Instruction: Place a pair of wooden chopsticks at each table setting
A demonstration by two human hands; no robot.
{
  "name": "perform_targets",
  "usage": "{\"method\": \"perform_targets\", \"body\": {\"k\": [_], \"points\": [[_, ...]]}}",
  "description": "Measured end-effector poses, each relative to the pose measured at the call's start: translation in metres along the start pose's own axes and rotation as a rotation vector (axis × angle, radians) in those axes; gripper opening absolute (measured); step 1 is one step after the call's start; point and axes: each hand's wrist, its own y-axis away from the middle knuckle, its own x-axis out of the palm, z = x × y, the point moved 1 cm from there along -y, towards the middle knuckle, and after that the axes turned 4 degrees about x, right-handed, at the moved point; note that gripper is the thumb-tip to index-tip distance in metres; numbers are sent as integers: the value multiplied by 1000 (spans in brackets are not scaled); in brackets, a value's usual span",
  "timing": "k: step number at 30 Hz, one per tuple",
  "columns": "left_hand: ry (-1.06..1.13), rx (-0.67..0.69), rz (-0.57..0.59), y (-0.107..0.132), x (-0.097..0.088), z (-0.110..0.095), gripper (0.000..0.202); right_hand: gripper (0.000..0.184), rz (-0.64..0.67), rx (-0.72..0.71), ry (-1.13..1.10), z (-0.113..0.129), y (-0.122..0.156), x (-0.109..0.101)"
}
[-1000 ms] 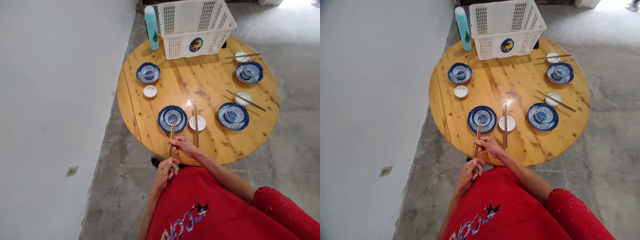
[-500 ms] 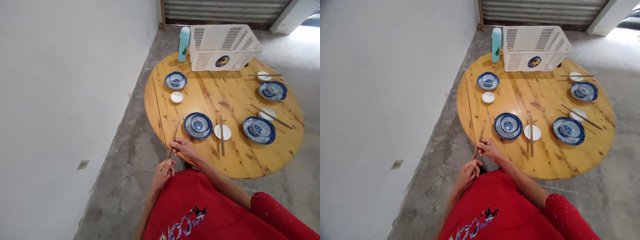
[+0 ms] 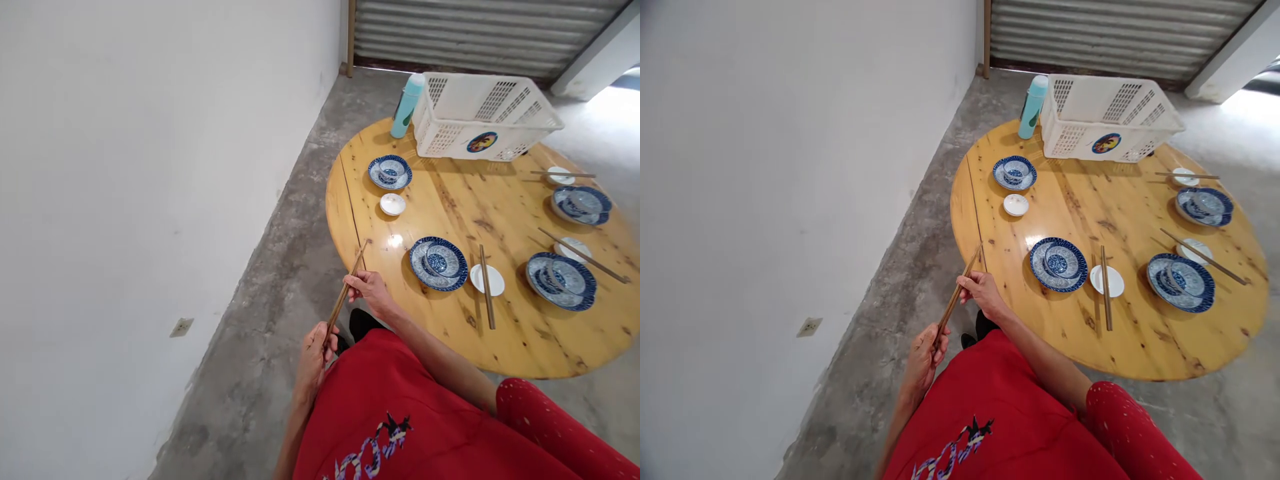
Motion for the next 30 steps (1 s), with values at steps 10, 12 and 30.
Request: {"method": "perform_targets", "body": {"k": [10,12,30], "points": [[559,82,-155,-94,-20,-67,57,32,-189,-86,-31,19,-70,32],[551,108,-152,-118,-24,-85,59,31,-219,-102,-16,25,-93,36],[-258,-198,210,-287,4,-185,55,36,-397,-35,-218,95,-231,34]]}}
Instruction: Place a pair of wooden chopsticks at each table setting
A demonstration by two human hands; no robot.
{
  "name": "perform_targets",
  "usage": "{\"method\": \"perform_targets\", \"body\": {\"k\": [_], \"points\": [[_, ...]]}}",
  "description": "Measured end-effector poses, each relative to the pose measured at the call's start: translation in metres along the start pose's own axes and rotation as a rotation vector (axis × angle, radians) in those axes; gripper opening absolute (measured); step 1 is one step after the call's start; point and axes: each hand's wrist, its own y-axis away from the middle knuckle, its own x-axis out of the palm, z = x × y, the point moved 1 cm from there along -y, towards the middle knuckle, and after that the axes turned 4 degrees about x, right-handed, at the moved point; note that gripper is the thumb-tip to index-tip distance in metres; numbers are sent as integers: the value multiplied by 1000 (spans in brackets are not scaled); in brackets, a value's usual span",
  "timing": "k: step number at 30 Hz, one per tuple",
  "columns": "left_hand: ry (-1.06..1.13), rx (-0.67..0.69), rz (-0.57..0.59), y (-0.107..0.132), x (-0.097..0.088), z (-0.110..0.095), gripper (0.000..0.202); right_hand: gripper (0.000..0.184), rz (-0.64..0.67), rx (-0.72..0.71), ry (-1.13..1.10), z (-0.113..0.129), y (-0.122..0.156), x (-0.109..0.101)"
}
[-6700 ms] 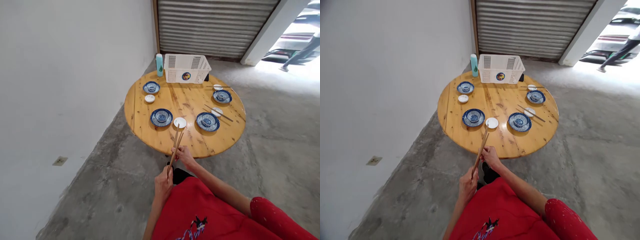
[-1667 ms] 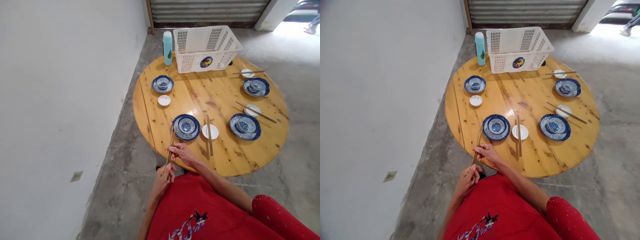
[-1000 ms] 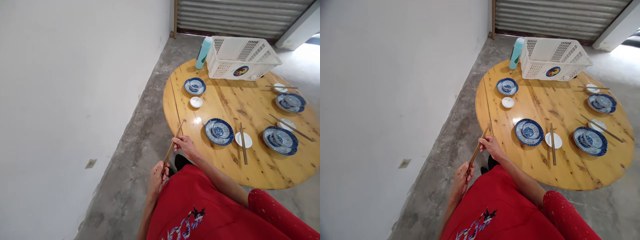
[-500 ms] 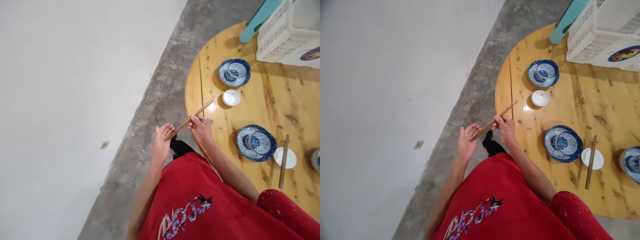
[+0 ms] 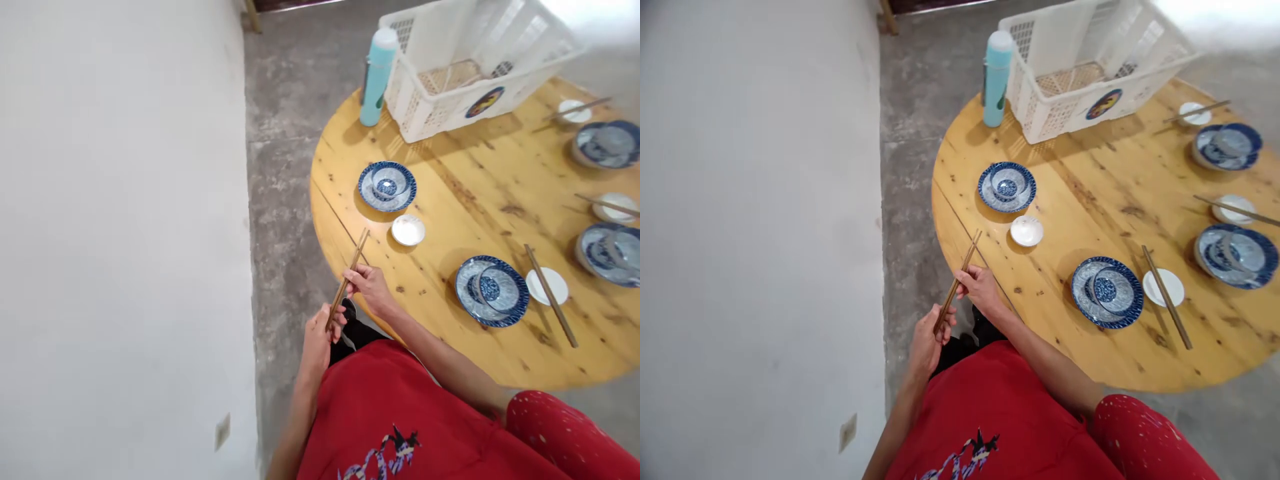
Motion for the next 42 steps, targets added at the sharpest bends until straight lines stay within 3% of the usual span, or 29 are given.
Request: {"method": "perform_targets", "body": {"k": [8,15,21,25,32,37,42], "points": [[-576,204,276,-46,-1,-34,38,36,-255,-68,-185,6,-11,-13],[-686,269,597,-92,-13,-80,33,41,-488,-146,-290,10,-27,9],[-731,280,734,-129,-23,-102,33,42,-603,-195,-331,13,-47,27],[-730,193,836,-142,-21,-101,38,42,-634,-176,-331,10,-56,18],[-686,54,926,-164,-9,-81,41,36,-718,-115,-371,6,-70,-28],[-672,27,903,-175,16,-66,40,34,-733,-107,-385,10,-82,-56],[-631,-16,858,-181,41,-52,39,32,-719,-69,-371,5,-90,-66]]}}
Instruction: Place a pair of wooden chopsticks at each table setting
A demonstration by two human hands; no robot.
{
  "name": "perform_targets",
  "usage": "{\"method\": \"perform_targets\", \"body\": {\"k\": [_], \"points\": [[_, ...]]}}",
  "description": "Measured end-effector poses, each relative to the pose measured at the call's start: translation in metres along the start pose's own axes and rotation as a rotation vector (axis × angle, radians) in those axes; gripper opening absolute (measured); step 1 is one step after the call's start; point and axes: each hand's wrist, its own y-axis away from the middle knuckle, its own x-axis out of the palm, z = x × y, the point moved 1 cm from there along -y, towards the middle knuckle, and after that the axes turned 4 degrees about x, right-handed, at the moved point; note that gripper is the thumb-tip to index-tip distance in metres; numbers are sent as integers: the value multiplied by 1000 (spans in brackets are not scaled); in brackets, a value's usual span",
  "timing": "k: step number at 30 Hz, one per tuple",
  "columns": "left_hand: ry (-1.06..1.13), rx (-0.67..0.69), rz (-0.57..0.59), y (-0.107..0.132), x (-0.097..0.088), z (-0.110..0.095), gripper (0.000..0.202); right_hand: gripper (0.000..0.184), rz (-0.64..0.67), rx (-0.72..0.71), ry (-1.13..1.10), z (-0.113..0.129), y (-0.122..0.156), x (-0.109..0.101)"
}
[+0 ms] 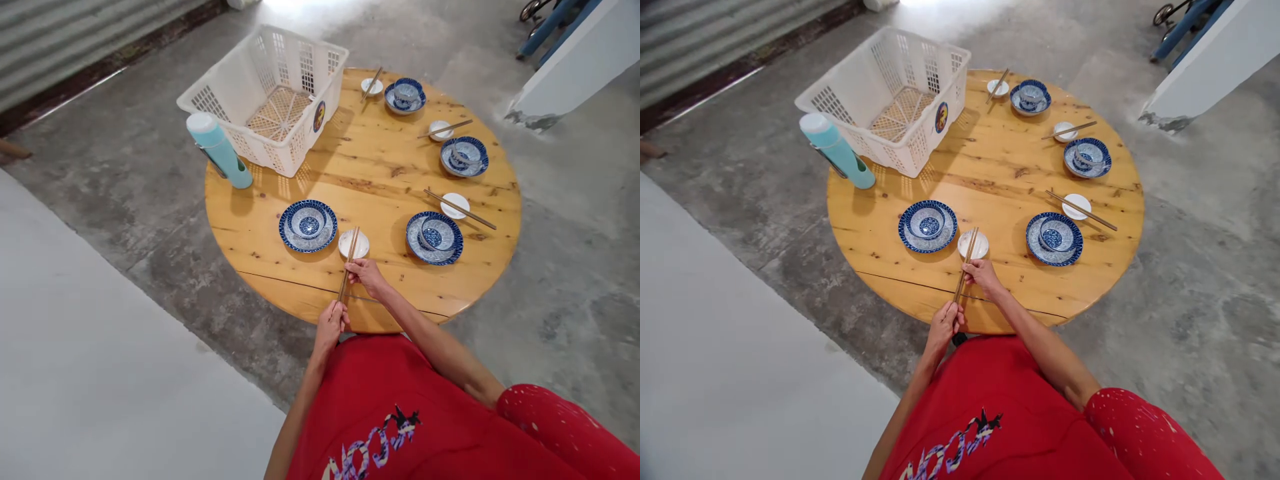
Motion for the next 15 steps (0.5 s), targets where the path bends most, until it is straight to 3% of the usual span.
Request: {"method": "perform_targets", "body": {"k": [7,15], "points": [[62,-12,-35,-29,15,7,39,31,30,73,55,-13,-3,-1],[33,36,-33,-47,27,3,36,34,66,62,78,-9,-8,-9]]}}
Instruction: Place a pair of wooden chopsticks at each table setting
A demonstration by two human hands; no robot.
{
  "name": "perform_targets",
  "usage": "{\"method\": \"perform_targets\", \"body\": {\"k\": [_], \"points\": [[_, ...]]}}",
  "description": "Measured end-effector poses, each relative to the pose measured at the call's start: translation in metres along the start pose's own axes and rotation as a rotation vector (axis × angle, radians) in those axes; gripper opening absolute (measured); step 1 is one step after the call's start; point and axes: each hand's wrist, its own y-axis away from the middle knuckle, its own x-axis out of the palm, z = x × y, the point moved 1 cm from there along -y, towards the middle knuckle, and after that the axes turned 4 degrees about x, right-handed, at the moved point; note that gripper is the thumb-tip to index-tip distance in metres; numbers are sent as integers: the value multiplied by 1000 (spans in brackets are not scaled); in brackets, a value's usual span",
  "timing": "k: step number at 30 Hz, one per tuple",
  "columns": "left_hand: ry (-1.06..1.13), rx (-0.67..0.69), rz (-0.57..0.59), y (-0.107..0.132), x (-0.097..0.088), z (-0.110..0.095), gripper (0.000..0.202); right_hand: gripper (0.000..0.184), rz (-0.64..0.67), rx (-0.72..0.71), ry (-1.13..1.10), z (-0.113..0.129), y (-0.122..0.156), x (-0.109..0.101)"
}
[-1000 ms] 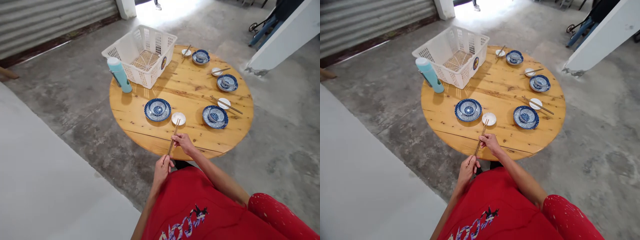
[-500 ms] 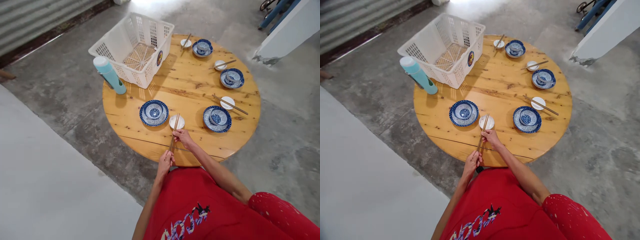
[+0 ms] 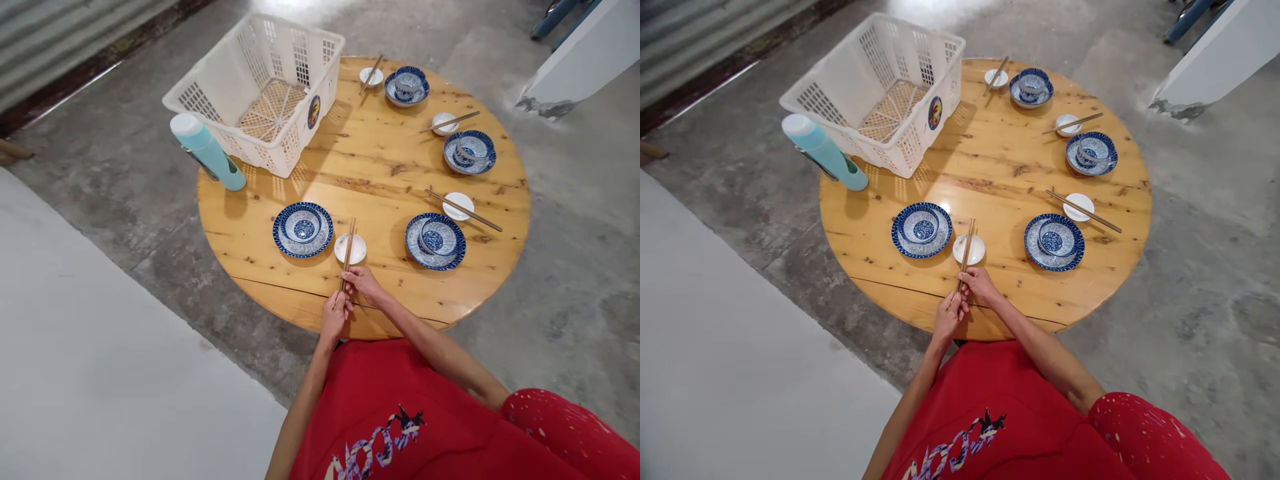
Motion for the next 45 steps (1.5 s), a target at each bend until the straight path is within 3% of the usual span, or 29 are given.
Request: {"method": "perform_targets", "body": {"k": [10,24,40,45], "points": [[-46,9,-43,-7,17,-11,41,31,53,-21,13,-3,-1,-5],[-118,50,-26,-8,24,-19,38,41,69,-67,48,-2,2,-16],[-106,55,-39,-5,18,-21,47,49,41,-96,46,-6,6,-18],[-117,41,-88,-8,7,-16,47,49,-17,-56,-20,-7,10,-21]]}}
